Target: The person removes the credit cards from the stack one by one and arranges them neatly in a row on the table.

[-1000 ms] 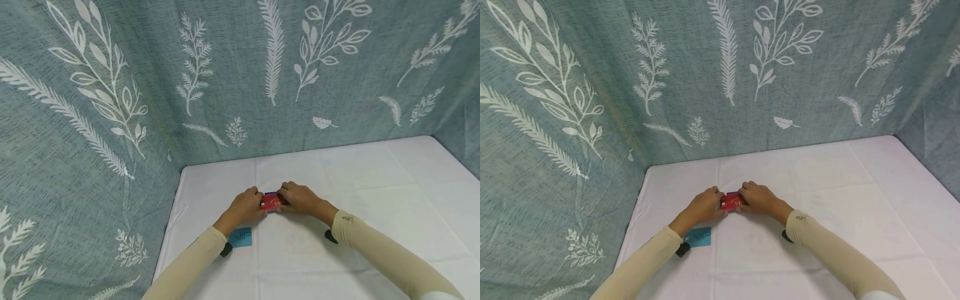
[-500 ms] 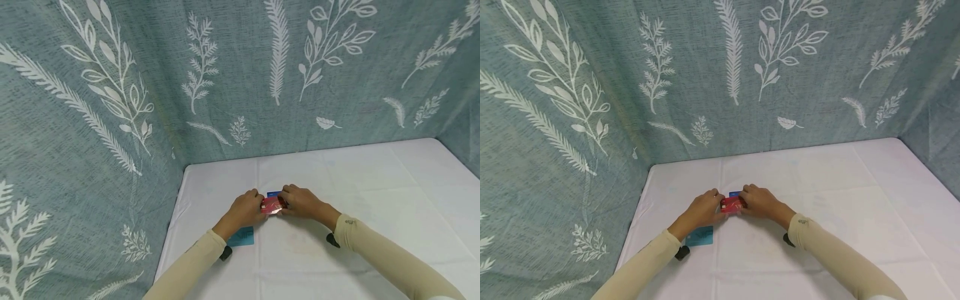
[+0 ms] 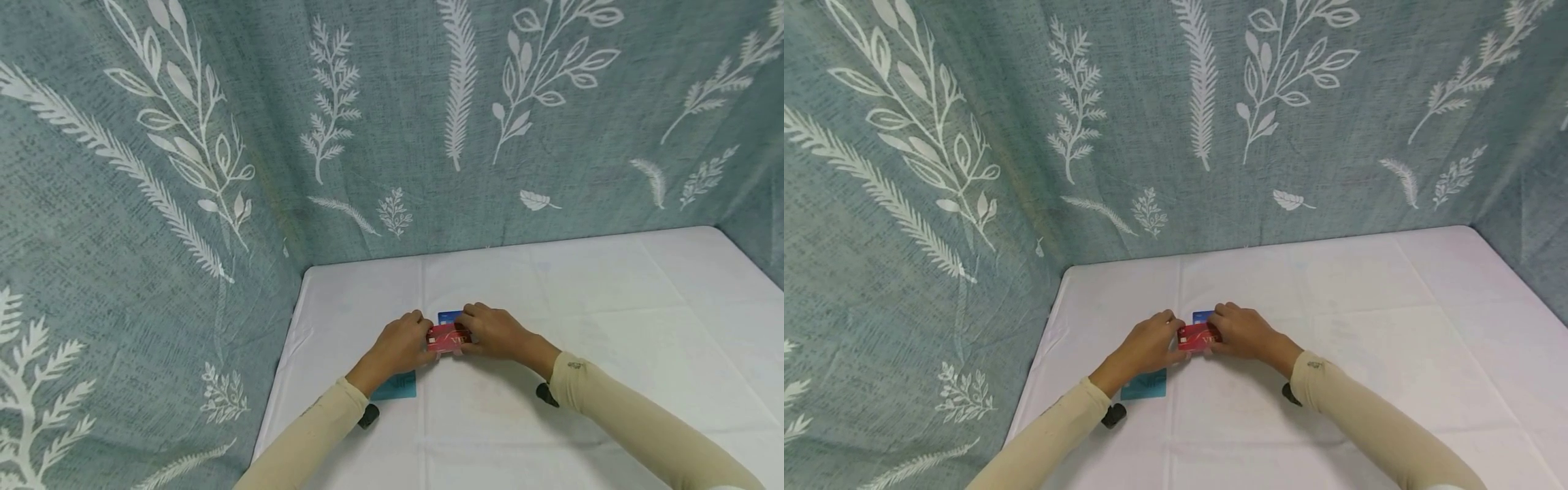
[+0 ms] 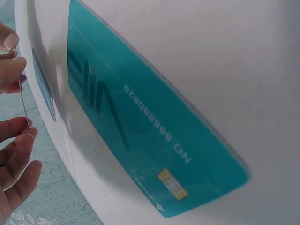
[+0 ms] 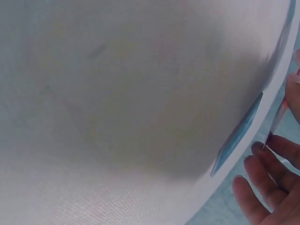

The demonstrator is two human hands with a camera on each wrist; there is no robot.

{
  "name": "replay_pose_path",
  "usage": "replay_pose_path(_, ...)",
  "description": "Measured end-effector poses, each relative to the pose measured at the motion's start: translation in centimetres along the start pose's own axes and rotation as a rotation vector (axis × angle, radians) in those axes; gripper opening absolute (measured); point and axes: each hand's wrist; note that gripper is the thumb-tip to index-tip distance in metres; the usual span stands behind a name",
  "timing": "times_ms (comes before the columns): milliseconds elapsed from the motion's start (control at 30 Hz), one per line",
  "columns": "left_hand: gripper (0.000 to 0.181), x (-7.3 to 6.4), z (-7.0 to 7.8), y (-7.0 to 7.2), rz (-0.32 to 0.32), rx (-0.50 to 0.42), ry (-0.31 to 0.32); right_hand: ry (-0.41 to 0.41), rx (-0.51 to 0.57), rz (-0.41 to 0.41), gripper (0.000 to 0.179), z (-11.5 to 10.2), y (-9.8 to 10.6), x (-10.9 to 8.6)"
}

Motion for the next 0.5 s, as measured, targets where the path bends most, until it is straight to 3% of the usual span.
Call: replay_pose_path(500,0.053,-0.64,0.37,-0.13,-0.032,-0.004,0.02,-0.004,0.049,-0.04,0.06,-0.72,0.28,-0.67)
Point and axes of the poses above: each hand's wrist, its own x-axis towards the middle knuckle, its own y-axis out of the back of the hand, z = x × y, and after that the axes turned 13 degrees about -z, right-handed
